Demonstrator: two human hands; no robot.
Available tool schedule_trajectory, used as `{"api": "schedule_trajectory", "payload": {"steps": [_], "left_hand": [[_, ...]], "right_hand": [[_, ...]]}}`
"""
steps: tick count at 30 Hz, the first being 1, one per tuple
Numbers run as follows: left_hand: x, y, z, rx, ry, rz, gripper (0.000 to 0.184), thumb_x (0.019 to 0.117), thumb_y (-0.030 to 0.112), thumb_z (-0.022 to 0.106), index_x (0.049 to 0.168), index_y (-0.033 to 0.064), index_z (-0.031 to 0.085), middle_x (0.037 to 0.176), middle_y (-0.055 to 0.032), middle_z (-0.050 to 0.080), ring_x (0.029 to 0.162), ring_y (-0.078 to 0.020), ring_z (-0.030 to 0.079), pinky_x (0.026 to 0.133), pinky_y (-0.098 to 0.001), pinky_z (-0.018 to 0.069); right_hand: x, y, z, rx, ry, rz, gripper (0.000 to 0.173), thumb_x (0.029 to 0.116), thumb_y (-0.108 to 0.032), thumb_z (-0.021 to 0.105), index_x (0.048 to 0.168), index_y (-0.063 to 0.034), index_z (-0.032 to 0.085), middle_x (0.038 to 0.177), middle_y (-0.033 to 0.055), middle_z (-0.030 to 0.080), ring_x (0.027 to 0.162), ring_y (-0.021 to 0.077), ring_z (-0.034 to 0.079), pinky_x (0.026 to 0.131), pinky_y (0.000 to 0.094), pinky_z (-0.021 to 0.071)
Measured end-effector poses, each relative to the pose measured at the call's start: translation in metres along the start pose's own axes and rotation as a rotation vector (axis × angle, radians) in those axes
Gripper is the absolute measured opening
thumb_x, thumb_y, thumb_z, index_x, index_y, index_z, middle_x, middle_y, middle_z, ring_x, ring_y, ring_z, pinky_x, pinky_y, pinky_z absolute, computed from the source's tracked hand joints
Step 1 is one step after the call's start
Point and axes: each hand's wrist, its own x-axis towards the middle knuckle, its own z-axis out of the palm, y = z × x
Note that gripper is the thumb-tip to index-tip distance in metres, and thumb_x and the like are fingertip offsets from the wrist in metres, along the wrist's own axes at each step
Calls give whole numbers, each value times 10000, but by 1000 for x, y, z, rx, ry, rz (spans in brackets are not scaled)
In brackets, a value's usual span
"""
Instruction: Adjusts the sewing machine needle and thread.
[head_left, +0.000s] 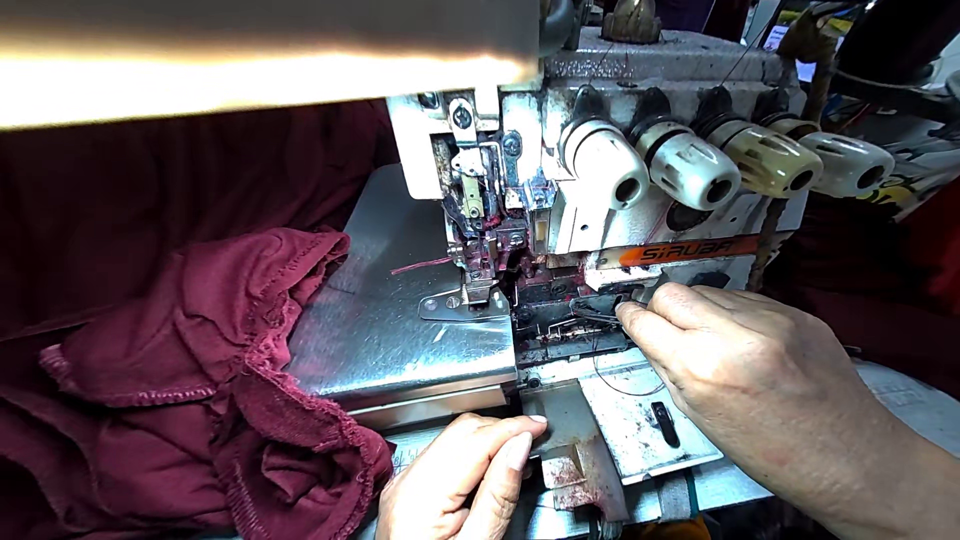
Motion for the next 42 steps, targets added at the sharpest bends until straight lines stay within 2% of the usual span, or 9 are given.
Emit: {"api": "schedule_trajectory", "payload": {"steps": [6,15,20,26,34,38,42], "left_hand": [[0,0,1,-11,12,1,226,1014,60,556,1008,-36,760,889,-30,706,840,60,617,783,-98,504],[-1,-1,2,-18,23,18,226,1013,68,557,1002,-29,762,882,-27,708,832,54,620,779,-102,506],[-1,-2,2,-24,29,23,222,1012,65,560,1007,-27,762,890,-34,711,846,50,623,790,-104,508],[-1,-2,3,-15,40,27,229,1013,72,558,1000,-19,768,880,-32,709,847,43,625,794,-104,504],[-1,-2,4,-22,40,27,230,1010,67,555,999,-22,767,879,-25,707,839,47,622,789,-103,505],[-1,-1,4,-18,40,20,230,1014,78,558,1007,-12,769,882,-18,709,840,48,623,784,-104,506],[-1,-2,3,-13,31,26,232,1015,81,555,1005,-14,766,879,-22,706,840,47,623,789,-105,507]], "right_hand": [[-1,-3,-1,-9,2,40,230,916,-96,572,970,-43,789,719,61,576,575,193,540,473,289,372],[0,-11,-6,-35,1,50,245,923,-104,560,982,-43,790,733,73,590,577,207,549,468,299,368],[4,-15,-2,-62,-23,52,222,880,-47,567,951,-36,777,718,86,576,582,228,572,473,316,396],[5,-15,-1,-72,-26,25,231,866,-15,556,927,-40,778,692,89,569,569,228,561,472,317,375],[5,-20,5,28,-7,-2,239,898,-80,550,921,-68,787,678,48,558,569,189,552,493,294,403],[2,-18,6,23,5,31,247,925,-118,565,996,-52,792,712,52,589,593,198,577,496,291,436],[-5,-11,1,22,3,58,252,932,-142,575,1019,-58,796,740,59,608,611,205,594,487,297,427]]}}
